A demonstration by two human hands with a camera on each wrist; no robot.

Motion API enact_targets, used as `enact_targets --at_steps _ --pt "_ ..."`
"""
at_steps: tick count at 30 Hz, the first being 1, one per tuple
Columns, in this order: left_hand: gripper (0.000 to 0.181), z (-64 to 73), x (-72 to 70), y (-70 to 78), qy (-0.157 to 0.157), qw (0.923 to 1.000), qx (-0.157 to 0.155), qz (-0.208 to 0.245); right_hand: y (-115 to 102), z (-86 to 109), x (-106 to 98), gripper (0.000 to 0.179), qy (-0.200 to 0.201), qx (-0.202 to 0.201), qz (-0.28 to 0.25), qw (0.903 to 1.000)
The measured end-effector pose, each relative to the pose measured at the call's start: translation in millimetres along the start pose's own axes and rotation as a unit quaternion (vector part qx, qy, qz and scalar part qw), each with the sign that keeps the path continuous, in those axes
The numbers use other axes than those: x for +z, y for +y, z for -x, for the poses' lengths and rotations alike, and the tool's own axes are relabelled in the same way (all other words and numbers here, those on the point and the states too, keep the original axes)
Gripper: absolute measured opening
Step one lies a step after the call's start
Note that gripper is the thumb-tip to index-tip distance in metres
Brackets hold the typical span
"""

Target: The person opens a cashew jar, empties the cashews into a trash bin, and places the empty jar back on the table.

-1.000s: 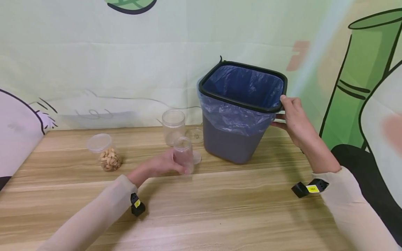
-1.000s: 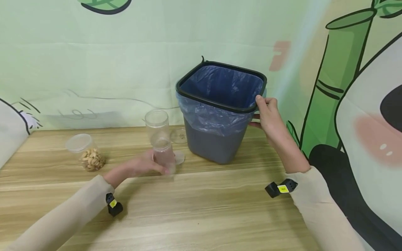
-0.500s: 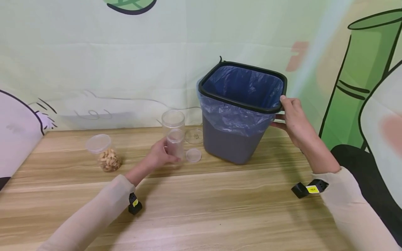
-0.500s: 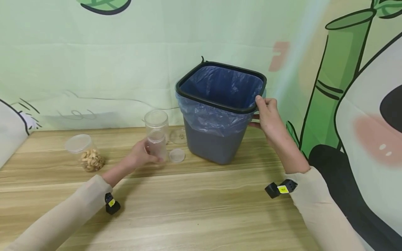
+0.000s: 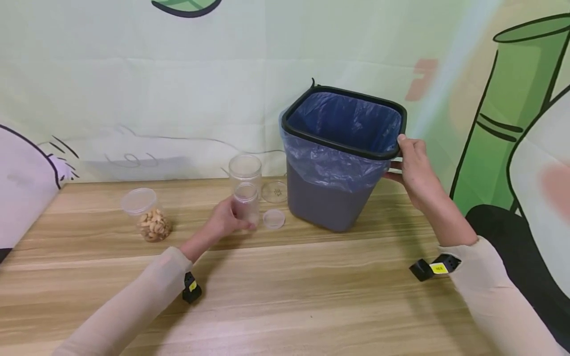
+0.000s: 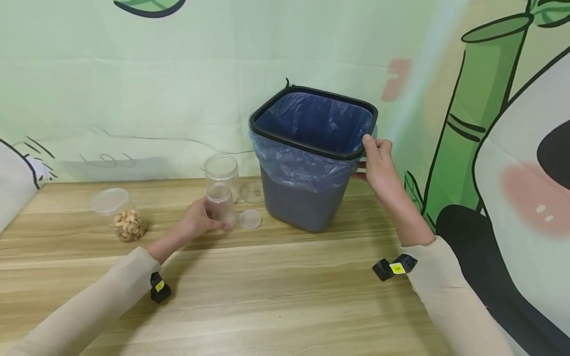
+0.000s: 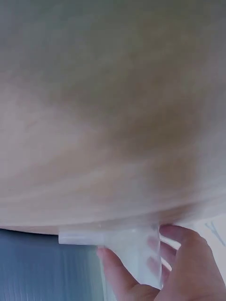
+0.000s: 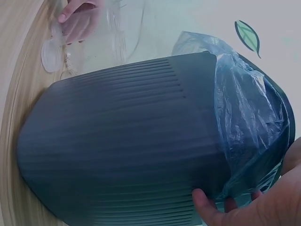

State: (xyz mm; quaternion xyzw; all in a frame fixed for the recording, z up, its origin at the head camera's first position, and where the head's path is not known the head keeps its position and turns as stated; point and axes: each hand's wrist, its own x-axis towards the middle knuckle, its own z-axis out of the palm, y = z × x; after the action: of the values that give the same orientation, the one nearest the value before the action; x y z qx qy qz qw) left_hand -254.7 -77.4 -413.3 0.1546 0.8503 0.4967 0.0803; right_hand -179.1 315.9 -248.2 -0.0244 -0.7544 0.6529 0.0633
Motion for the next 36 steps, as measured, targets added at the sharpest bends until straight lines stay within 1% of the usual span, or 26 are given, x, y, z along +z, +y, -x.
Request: enact_targets --at_steps 3,5,7,9,11,13,15,18,21,23,26,29,33,36 --pt "0.082 3.3 -2.4 3.4 -0.009 0.9999 0.011 0.009 0 0.5 1 0.037 0.008 0.011 -0.011 0.9998" --pt "0.087 8.6 -6.0 7.3 -0.018 0.9996 0.009 0.019 3 1.6 0 0.041 0.012 0.014 -0.018 0.9997" --pt "0.089 16.8 -11.6 10.5 -0.025 0.9992 0.006 0.030 10 3.0 -2 0.041 0.015 0.013 -0.026 0.9995" --pt "0.086 28.5 -19.9 13.8 -0.031 0.9990 0.007 0.032 21 4.9 -3 0.043 0.017 0.008 -0.018 0.9997" --pt "0.080 42.6 -29.4 17.8 -0.034 0.9992 0.011 0.018 35 7.5 -6 0.050 0.019 0.006 0.003 0.9998" --pt "0.074 58.2 -40.2 21.8 -0.033 0.9992 0.018 -0.011 50 11.2 -9 0.056 0.013 0.003 0.042 0.9990" --pt "0.069 73.8 -51.4 24.2 -0.033 0.9984 0.023 -0.039 65 15.1 -10 0.061 0.008 0.002 0.086 0.9963" --pt "0.064 96.0 -66.3 22.5 -0.038 0.9972 0.028 -0.059 86 21.5 -7 0.054 0.000 0.001 0.136 0.9907" --pt "0.058 116.2 -77.2 16.8 -0.040 0.9968 0.036 -0.059 101 28.6 -1 0.043 -0.012 -0.006 0.184 0.9828" --pt "0.055 127.2 -81.8 11.0 -0.038 0.9968 0.037 -0.060 110 34.3 3 0.041 -0.033 -0.021 0.226 0.9734" --pt "0.054 138.2 -88.0 3.5 -0.031 0.9970 0.033 -0.063 118 43.8 11 0.037 -0.068 -0.054 0.285 0.9544" --pt "0.054 143.4 -93.1 -2.9 -0.022 0.9968 0.028 -0.072 125 54.0 24 0.034 -0.101 -0.079 0.347 0.9289" --pt "0.048 148.8 -98.5 -11.3 -0.009 0.9951 0.024 -0.096 127 65.0 45 0.033 -0.140 -0.102 0.413 0.8941" --pt "0.044 154.6 -102.6 -14.7 0.003 0.9921 0.016 -0.124 125 69.7 62 0.033 -0.168 -0.124 0.434 0.8764"
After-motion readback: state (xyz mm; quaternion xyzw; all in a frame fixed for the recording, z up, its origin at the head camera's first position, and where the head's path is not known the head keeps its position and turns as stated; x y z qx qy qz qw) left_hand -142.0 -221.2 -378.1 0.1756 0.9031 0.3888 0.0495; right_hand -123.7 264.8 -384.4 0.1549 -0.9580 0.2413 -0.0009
